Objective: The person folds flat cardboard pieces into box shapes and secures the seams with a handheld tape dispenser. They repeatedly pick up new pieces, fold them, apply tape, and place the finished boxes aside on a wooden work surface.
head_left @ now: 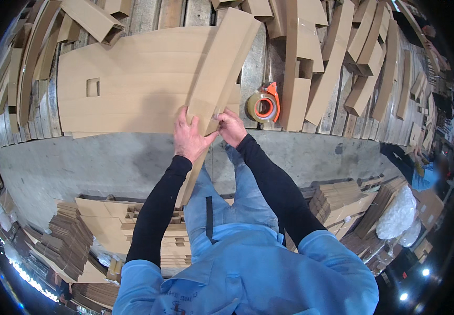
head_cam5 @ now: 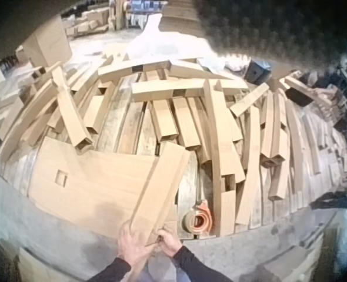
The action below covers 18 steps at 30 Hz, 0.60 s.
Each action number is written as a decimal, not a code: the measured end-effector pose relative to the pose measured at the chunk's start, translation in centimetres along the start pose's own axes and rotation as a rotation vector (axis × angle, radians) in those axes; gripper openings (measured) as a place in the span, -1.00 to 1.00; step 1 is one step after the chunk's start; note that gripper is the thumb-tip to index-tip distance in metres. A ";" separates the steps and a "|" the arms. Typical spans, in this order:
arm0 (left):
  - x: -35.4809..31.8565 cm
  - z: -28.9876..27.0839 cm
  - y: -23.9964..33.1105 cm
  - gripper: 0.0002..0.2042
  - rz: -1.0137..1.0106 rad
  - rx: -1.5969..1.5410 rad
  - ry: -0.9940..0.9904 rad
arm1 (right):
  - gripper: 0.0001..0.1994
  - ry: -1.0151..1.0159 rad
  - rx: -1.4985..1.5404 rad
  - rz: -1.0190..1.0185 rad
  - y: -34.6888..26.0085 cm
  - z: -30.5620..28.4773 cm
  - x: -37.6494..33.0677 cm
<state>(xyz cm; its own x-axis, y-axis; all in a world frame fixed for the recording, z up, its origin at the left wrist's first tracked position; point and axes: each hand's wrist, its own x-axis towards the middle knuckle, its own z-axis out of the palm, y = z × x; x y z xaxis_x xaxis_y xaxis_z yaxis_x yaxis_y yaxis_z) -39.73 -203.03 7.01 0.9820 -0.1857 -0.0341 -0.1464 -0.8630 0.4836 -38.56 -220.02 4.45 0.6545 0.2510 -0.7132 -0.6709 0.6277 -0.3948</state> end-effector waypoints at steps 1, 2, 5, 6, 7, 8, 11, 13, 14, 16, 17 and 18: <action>-0.1 0.1 0.4 -0.35 0.015 -0.011 -0.005 | -0.51 -0.018 0.021 -0.036 0.7 -0.6 0.3; 0.1 -0.3 0.9 -0.36 -0.002 0.035 -0.043 | -0.54 -0.042 0.042 -0.064 0.9 0.0 0.2; 1.0 -0.5 1.2 -0.40 -0.030 0.186 -0.115 | -0.62 0.168 -0.097 -0.050 1.8 1.9 0.7; 1.1 0.3 0.7 -0.42 -0.022 0.241 -0.113 | -0.64 0.234 -0.134 -0.040 2.1 2.5 0.9; 1.8 0.6 0.5 -0.44 -0.011 0.295 -0.108 | -0.63 0.244 -0.116 -0.083 1.7 3.5 0.7; 2.3 0.8 0.2 -0.47 0.002 0.313 -0.080 | -0.62 0.218 -0.066 -0.089 1.6 3.5 1.1; 3.4 1.1 -0.4 -0.55 0.011 0.343 -0.039 | -0.57 0.159 0.015 -0.079 0.7 3.3 1.4; 3.8 1.1 -0.8 -0.61 -0.019 0.337 -0.062 | -0.56 0.167 -0.254 -0.127 -0.1 2.3 0.7; 4.1 0.8 -1.2 -0.63 0.031 0.347 -0.054 | -0.55 0.163 -0.397 -0.159 -0.8 1.6 0.5; 4.8 0.3 -2.3 -0.68 0.127 0.364 -0.049 | -0.46 0.452 -0.924 -0.768 -1.6 -1.4 0.1; 5.3 -0.4 -3.2 -0.70 0.155 0.329 -0.040 | -0.39 0.601 -1.072 -0.826 -3.6 -1.9 -1.0; 6.3 -1.4 -4.0 -0.72 0.182 0.292 -0.026 | -0.31 0.749 -1.223 -0.888 -6.1 -2.5 -2.1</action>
<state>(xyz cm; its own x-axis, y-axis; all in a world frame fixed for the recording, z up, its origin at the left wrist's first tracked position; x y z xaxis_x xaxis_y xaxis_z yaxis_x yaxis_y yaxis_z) -32.82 -200.13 6.08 0.9339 -0.3575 0.0054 -0.3504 -0.9120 0.2133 -36.71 -226.17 6.91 0.8948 -0.4464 0.0036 -0.3046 -0.6165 -0.7261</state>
